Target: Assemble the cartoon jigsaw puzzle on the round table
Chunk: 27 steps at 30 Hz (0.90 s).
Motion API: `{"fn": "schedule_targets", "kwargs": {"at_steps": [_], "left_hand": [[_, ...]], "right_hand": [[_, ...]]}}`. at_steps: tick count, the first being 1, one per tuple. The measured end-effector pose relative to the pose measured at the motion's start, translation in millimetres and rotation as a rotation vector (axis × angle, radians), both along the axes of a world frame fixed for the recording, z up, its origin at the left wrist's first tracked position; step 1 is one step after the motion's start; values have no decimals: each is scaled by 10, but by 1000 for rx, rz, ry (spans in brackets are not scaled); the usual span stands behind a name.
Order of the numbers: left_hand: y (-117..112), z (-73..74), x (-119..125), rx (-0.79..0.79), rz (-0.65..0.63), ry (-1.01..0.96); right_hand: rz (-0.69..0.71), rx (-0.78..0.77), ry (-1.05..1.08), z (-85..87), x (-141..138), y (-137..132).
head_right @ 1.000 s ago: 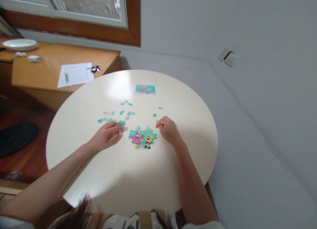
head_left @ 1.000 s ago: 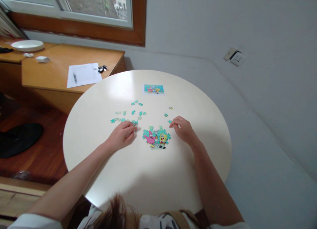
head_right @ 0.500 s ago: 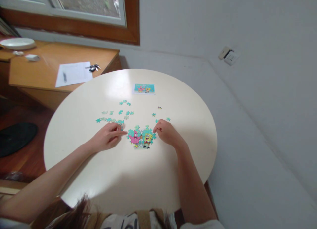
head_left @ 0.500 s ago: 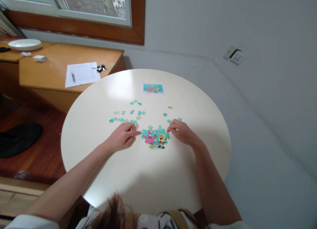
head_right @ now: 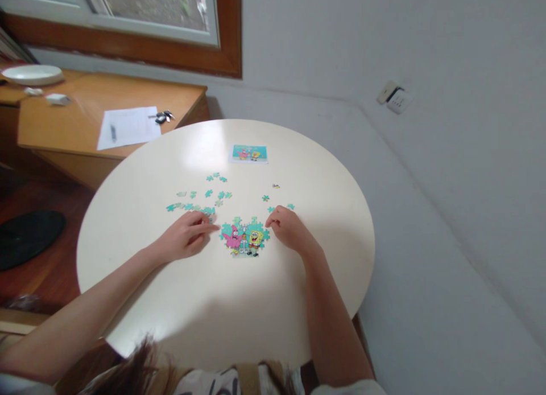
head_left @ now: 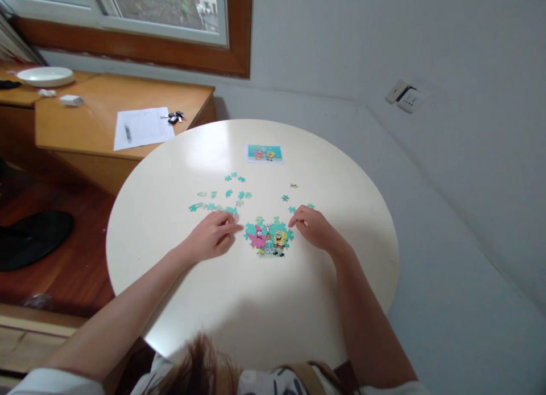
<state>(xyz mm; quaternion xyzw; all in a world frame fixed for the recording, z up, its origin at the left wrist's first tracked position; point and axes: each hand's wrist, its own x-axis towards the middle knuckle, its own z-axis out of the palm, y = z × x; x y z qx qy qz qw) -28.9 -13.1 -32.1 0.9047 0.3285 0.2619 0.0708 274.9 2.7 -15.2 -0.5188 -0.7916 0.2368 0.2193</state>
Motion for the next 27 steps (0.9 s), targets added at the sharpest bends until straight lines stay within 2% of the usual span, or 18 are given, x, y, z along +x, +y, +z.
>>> {"fn": "schedule_targets", "kwargs": {"at_steps": [3,7,11,27], "left_hand": [[7,10,-15,-28,34,-85],[24,28,-56,-110,148,-200],[31,44,-73,-168,241,-236],[18,92,-47,-153,250,-282]], "right_hand": [[-4,13,3,-28,10,13],[3,50,13,-61,20,27],[28,19,3,-75,19,29],[38,80,42,-82,5,22]]}}
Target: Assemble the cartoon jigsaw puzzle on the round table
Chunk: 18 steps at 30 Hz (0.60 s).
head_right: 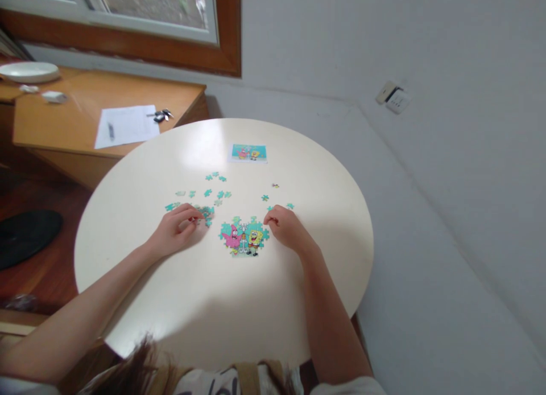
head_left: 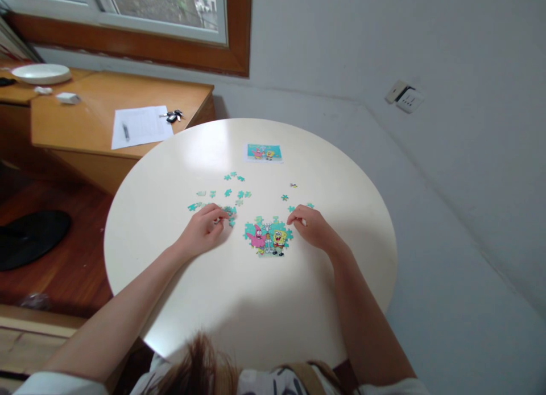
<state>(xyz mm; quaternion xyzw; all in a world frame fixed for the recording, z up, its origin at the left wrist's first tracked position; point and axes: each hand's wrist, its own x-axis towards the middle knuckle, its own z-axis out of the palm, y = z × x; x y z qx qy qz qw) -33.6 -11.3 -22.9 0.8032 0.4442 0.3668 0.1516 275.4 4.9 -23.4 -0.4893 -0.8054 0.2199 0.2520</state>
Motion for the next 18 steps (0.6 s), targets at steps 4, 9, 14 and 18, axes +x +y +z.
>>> {"fn": "schedule_targets", "kwargs": {"at_steps": [4,9,14,18], "left_hand": [[-2,8,-2,-9,-4,11],[2,-14,-3,-13,3,-1],[6,-28,-4,10,-6,-2],[6,-20,-2,26,-16,-5]], "right_hand": [[-7,28,-15,36,-14,-18],[-26,58,-10,107,-25,-49],[28,-13,-61,106,-19,-62],[29,-9,-57,83,-19,-59]]}}
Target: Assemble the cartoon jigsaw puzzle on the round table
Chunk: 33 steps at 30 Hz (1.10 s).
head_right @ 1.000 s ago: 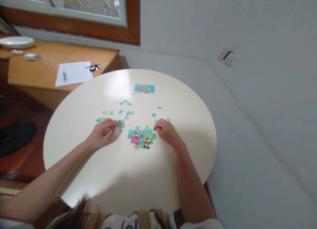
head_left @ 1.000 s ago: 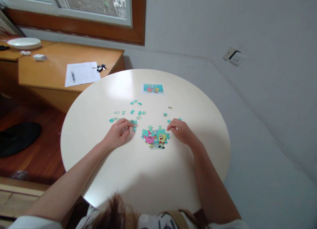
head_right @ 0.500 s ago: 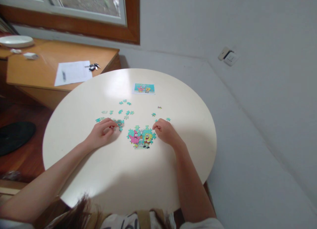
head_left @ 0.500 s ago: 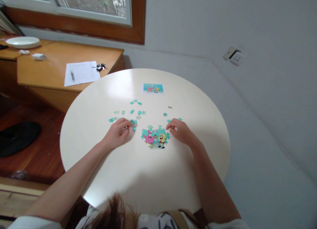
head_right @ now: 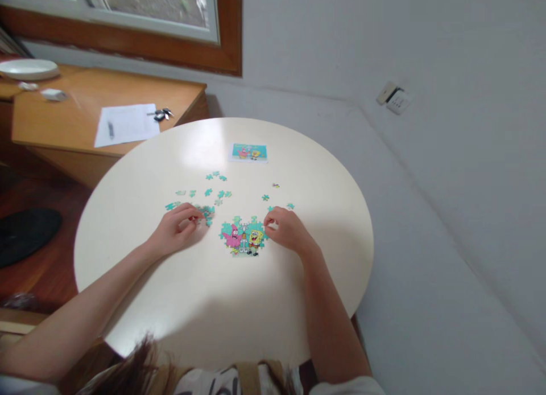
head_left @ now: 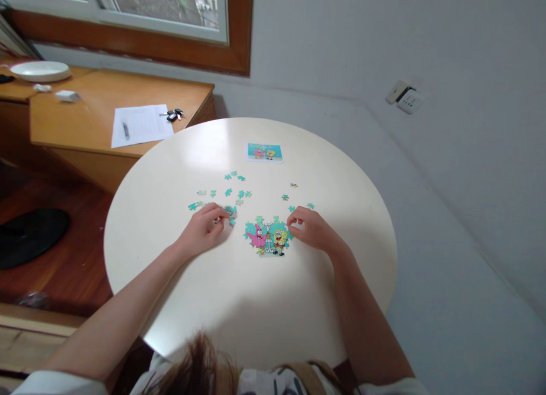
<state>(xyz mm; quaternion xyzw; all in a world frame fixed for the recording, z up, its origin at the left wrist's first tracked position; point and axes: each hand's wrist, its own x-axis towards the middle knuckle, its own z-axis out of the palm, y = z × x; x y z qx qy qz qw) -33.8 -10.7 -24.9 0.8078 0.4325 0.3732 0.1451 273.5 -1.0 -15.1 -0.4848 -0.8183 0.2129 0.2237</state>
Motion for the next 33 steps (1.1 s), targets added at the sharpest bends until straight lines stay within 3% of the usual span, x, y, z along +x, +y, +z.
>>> {"fn": "schedule_targets", "kwargs": {"at_steps": [8,16,19,25,29,33], "left_hand": [[-6,17,5,-33,3,-6],[6,-12,2,-48,-2,23],[17,-10,8,-20,18,22],[59,6,-5,-63,219,-95],[70,4,-1,-116,278,-191],[88,-29,-6,-166,355,-288]], "right_hand": [[-46,44,36,-56,-27,39],[113,95,61,-91,-277,-22],[112,96,65,-118,-316,-17],[-115,141,157,-169,-186,92],[-305,188,242,-200,-90,157],[-399,215,310,-242,-58,191]]}}
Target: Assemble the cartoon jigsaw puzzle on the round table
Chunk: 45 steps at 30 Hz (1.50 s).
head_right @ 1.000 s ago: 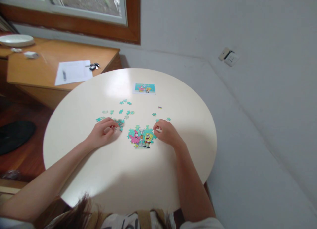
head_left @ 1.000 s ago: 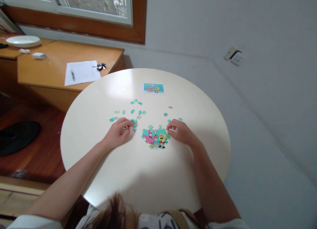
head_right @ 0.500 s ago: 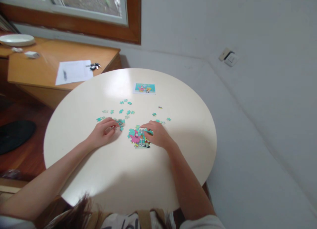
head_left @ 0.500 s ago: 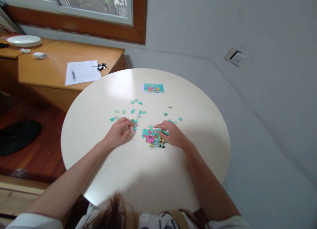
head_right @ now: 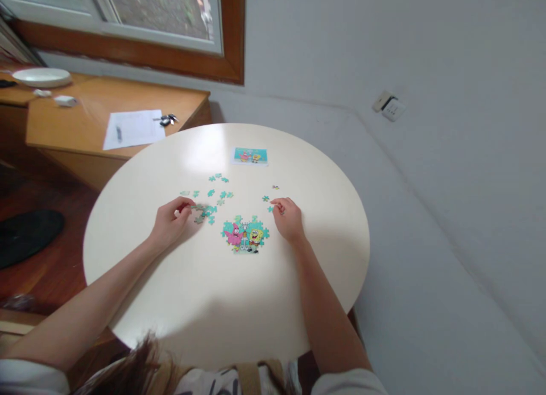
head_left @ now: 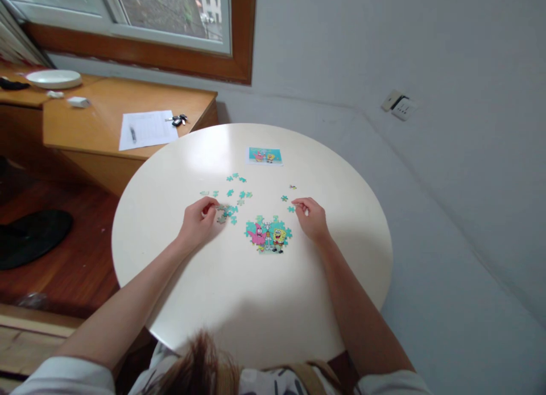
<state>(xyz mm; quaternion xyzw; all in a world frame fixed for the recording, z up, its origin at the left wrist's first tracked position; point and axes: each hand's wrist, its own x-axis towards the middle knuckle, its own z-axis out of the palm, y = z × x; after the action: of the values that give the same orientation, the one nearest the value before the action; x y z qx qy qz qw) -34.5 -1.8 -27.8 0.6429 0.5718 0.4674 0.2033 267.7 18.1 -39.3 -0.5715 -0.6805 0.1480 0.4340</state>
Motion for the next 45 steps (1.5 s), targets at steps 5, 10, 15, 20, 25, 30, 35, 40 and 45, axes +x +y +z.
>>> {"fn": "schedule_targets", "kwargs": {"at_steps": [5,10,15,20,25,30,35,40,45], "left_hand": [[61,-11,-48,-22,142,-152],[89,25,-76,-19,165,-239],[90,21,-87,-1,184,-250],[83,13,-87,21,190,-239],[85,15,-98,21,188,-238],[85,7,-111,16,194,-229],[80,-3,-130,27,199,-185],[86,-8,-159,21,213,-165],[73,-7,-148,10,201,-150]], "right_hand": [[-37,15,54,-67,15,25],[-61,-13,84,-113,39,52],[-78,-8,114,-116,57,60],[-91,18,124,-134,78,58],[-89,35,122,-165,77,66],[-89,27,109,-164,77,70],[-76,20,104,-154,77,68],[-86,5,91,-145,73,56],[-159,55,79,-124,258,95]]}}
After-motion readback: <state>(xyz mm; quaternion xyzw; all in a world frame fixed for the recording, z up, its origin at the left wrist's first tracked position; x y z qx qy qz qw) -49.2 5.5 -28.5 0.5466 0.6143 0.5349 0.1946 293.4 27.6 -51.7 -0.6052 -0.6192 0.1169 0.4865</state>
